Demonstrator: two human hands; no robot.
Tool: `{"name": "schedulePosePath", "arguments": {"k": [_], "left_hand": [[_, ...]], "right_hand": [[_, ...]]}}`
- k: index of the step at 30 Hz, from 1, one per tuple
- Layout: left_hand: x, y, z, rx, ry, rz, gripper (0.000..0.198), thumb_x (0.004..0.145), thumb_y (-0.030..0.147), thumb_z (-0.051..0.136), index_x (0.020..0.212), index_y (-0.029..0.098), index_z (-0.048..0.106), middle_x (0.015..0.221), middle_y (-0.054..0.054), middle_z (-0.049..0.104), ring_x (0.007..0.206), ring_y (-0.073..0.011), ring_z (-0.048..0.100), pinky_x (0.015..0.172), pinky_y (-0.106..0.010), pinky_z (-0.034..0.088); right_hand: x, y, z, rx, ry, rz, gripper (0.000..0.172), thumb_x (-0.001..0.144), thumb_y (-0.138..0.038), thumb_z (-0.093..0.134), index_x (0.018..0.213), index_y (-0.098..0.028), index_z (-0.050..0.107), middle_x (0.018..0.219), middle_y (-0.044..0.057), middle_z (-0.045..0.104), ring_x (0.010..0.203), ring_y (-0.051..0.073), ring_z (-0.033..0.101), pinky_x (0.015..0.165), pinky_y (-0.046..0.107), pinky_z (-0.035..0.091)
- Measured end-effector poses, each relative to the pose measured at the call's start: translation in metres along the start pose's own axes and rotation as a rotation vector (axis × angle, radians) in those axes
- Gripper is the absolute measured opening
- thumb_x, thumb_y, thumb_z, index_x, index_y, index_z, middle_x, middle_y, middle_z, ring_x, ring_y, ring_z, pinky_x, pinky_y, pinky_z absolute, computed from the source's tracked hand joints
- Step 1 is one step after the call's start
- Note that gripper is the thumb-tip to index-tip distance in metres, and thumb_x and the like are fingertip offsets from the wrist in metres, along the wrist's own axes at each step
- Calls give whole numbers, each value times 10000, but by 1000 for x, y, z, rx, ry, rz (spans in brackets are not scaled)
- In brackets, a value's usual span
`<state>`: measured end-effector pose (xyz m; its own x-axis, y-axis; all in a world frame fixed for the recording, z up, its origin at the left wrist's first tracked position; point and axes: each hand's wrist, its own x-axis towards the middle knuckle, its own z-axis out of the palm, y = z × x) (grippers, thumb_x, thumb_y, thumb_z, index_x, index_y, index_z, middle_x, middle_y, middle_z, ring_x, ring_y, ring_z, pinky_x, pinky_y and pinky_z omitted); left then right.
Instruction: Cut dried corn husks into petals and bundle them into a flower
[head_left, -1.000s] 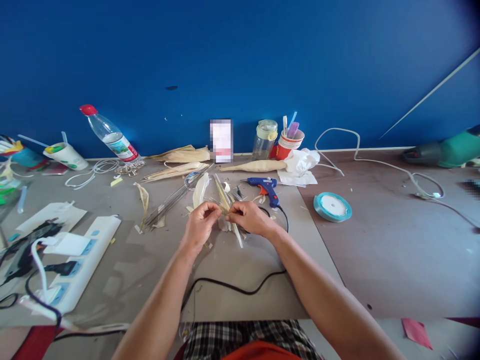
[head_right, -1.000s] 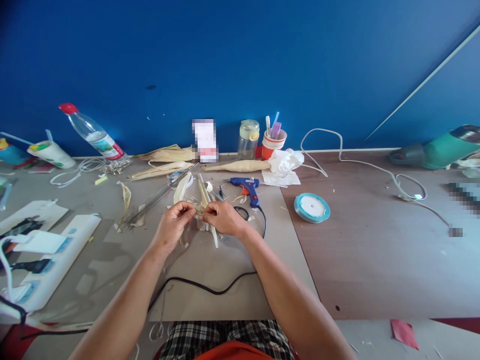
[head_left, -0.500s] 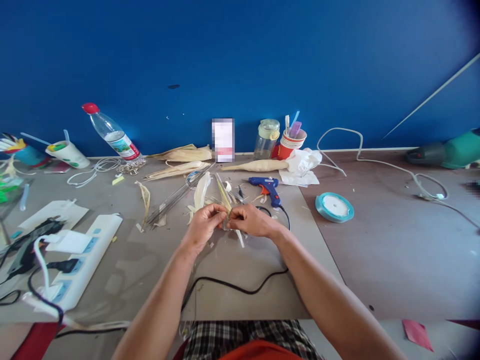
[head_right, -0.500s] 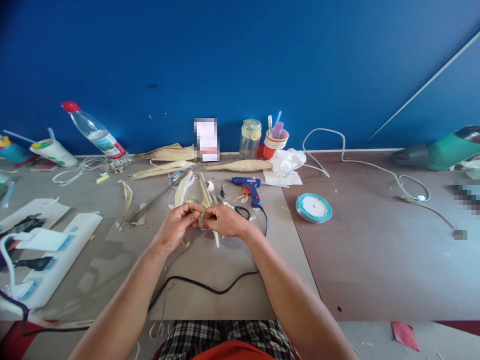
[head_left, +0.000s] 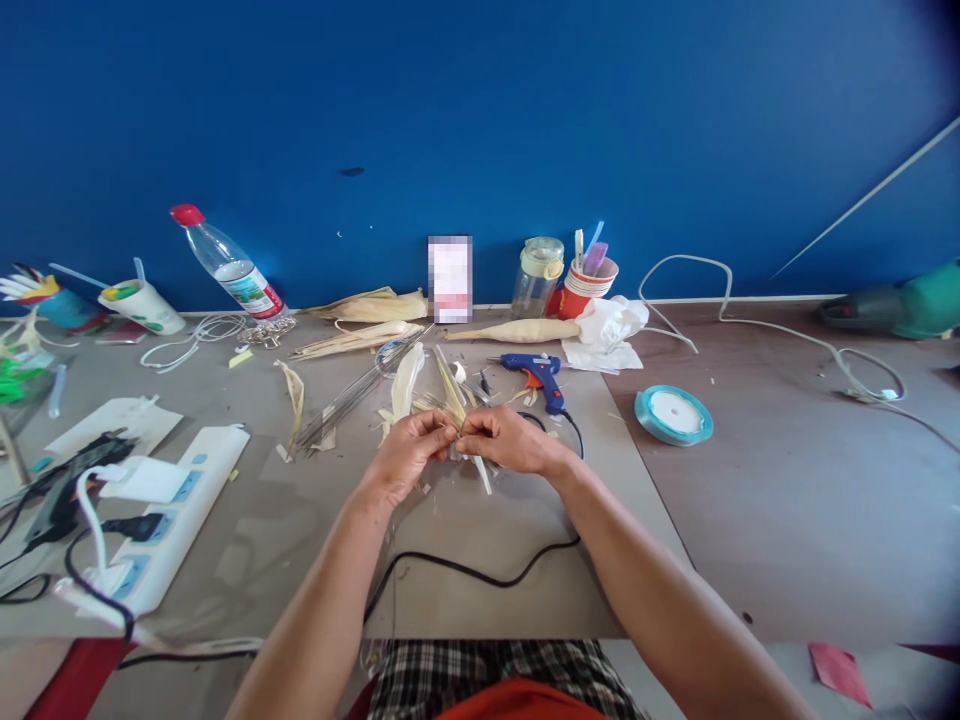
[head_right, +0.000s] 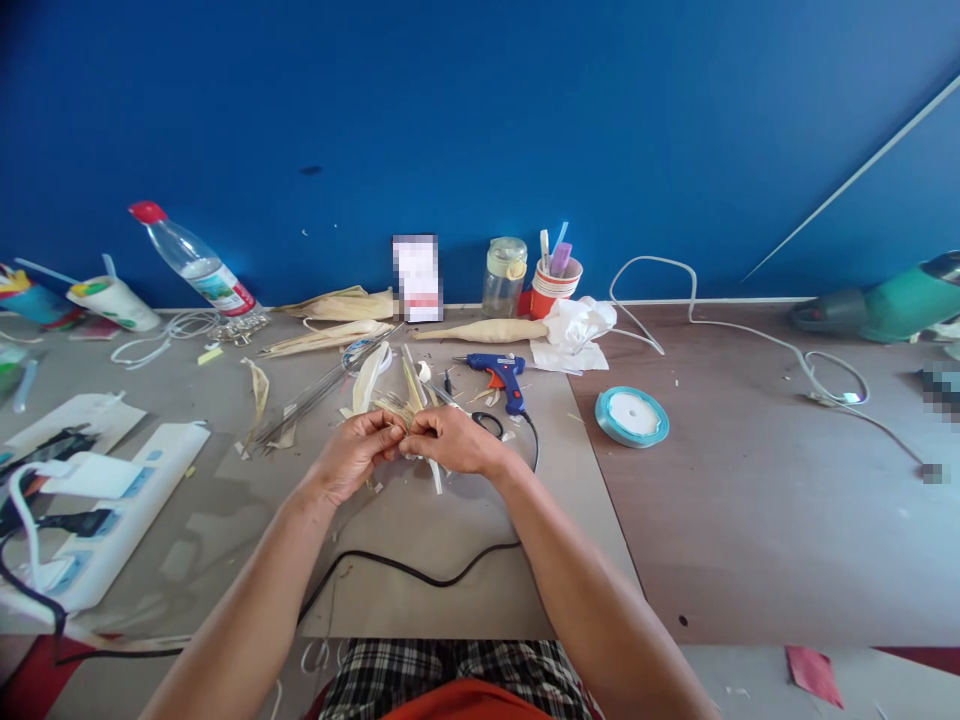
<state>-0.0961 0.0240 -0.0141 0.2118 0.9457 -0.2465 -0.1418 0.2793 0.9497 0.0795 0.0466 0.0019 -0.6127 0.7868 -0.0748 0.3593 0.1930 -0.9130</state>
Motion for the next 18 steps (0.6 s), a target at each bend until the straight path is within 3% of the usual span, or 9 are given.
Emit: {"name": "schedulePosePath", "arguments": {"k": [6,12,18], "left_hand": [[-1,1,-1,25,-69,-8,246,636,344,745,663,135,617,597,25,538,541,-66,425,546,-209,331],[-2,1,-3,75,-149,-25,258,634,358,746,668,135,621,592,26,524,544,-71,412,542,-214,320],[-2,0,-3,86,-199,0,255,631,356,749,687,138,630,601,26,524,550,-74,407,542,-218,316]], "right_hand": [[-1,-1,-1,31,-58,2,255,748,-340,574,587,-165,480,538,-60,405,498,56,336,459,194,258],[-4,2,-8,114,-188,127,347,718,-429,623,578,-174,434,507,-80,305,473,50,257,434,211,186],[-4,7,-9,197,-226,170,418,680,-480,669,555,-170,419,497,-87,260,479,47,215,440,229,137]]}}
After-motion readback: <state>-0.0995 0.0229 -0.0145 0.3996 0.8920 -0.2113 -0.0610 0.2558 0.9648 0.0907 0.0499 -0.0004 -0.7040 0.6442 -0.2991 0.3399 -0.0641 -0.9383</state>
